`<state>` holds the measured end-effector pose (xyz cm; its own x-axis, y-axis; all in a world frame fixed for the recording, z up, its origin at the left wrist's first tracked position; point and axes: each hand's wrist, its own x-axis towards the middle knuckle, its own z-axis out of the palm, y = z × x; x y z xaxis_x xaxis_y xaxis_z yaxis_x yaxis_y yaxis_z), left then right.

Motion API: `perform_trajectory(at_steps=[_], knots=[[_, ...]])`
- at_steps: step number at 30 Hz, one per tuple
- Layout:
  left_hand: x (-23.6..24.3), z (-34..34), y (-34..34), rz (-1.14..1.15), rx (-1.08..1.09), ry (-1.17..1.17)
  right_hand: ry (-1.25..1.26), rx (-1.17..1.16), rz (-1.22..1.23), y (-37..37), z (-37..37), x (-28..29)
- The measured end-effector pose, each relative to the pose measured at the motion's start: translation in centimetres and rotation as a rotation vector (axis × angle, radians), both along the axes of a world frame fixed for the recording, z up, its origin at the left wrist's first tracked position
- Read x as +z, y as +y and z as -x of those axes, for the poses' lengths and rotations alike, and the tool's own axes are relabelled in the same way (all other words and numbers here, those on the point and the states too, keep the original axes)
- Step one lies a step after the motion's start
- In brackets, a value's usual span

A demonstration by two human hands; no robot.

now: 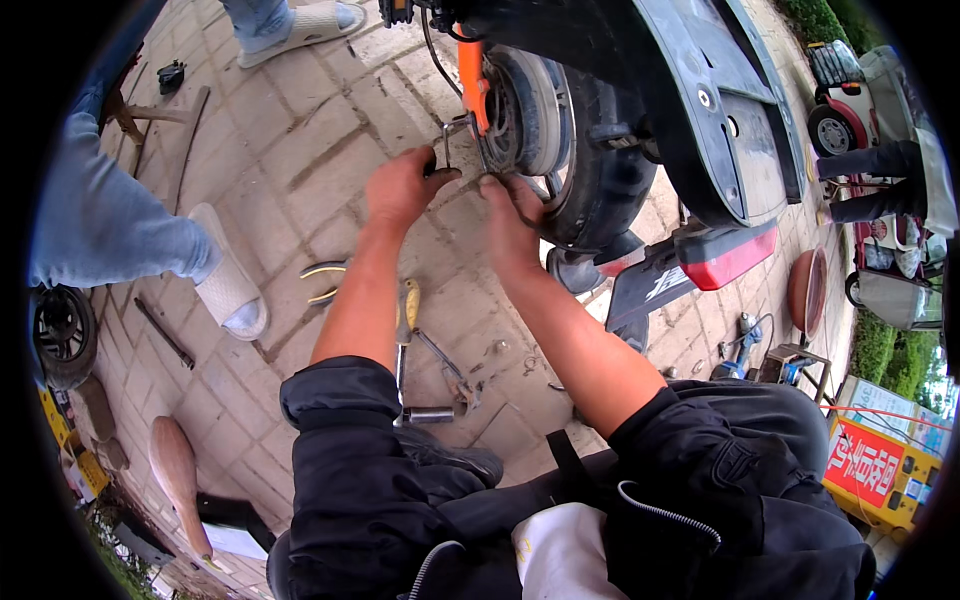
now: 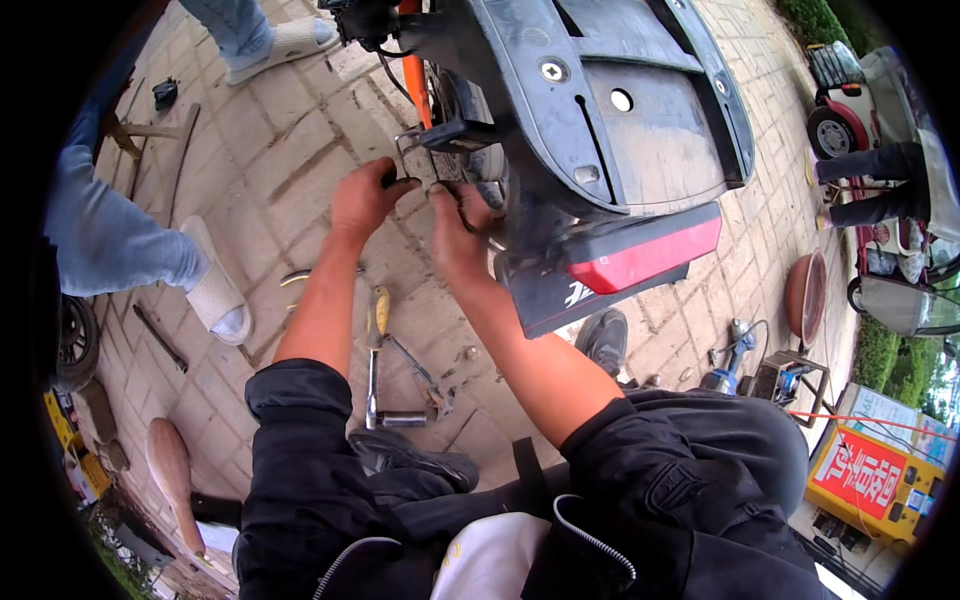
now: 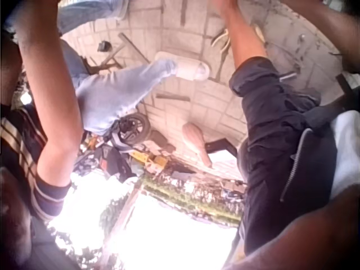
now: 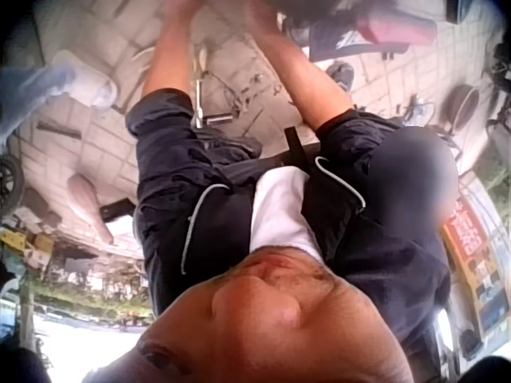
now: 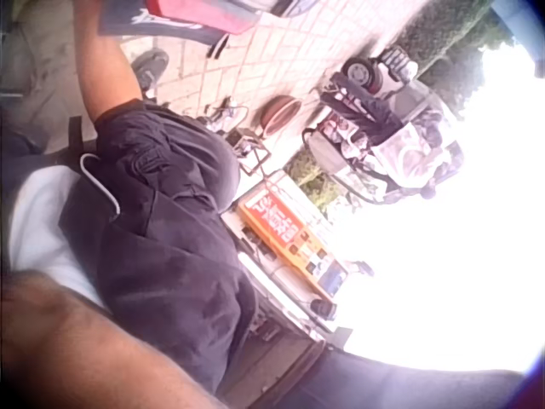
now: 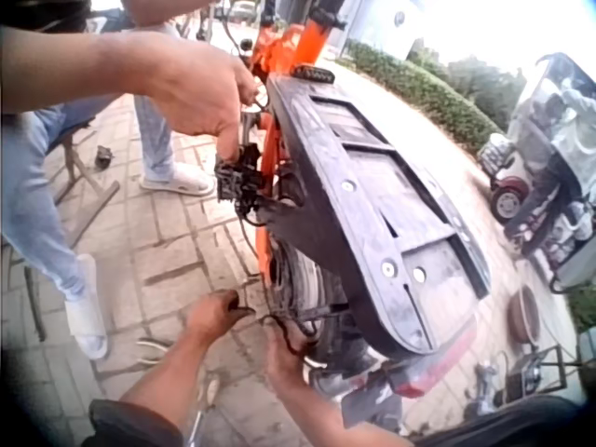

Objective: The person uses a ratchet wrench to tighten bolts on the rear wheel hub of an orange electric scooter. They also handle the rear fender, lifting it to access the wheel area, and use a screwdriver to adjust components near the brake assembly.

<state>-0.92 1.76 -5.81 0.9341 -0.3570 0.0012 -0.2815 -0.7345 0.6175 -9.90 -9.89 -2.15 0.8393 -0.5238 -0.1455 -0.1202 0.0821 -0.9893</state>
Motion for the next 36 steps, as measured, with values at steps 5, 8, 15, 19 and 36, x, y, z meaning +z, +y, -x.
perform_trajectory(at_steps=[5,8,15,19,36], knots=[[-0.1,-0.7,0.1,-0.014,-0.04,-0.072,0.012,0.011,0.057,-0.1,0.0,0.0],[-0.2,-1.1,0.1,-0.089,-0.06,-0.08,-0.031,-0.008,0.042,0.0,-0.1,-0.2],[-0.3,-1.7,0.2,-0.106,-0.075,-0.128,-0.043,-0.004,0.031,0.1,-0.2,0.0],[0.2,-2.3,0.6,-0.15,-0.087,-0.093,-0.015,-0.006,0.086,0.3,-0.3,0.1],[-0.4,-2.0,-7.5,1.471,1.168,0.476,0.038,-0.021,0.033,0.6,-0.5,0.9]])
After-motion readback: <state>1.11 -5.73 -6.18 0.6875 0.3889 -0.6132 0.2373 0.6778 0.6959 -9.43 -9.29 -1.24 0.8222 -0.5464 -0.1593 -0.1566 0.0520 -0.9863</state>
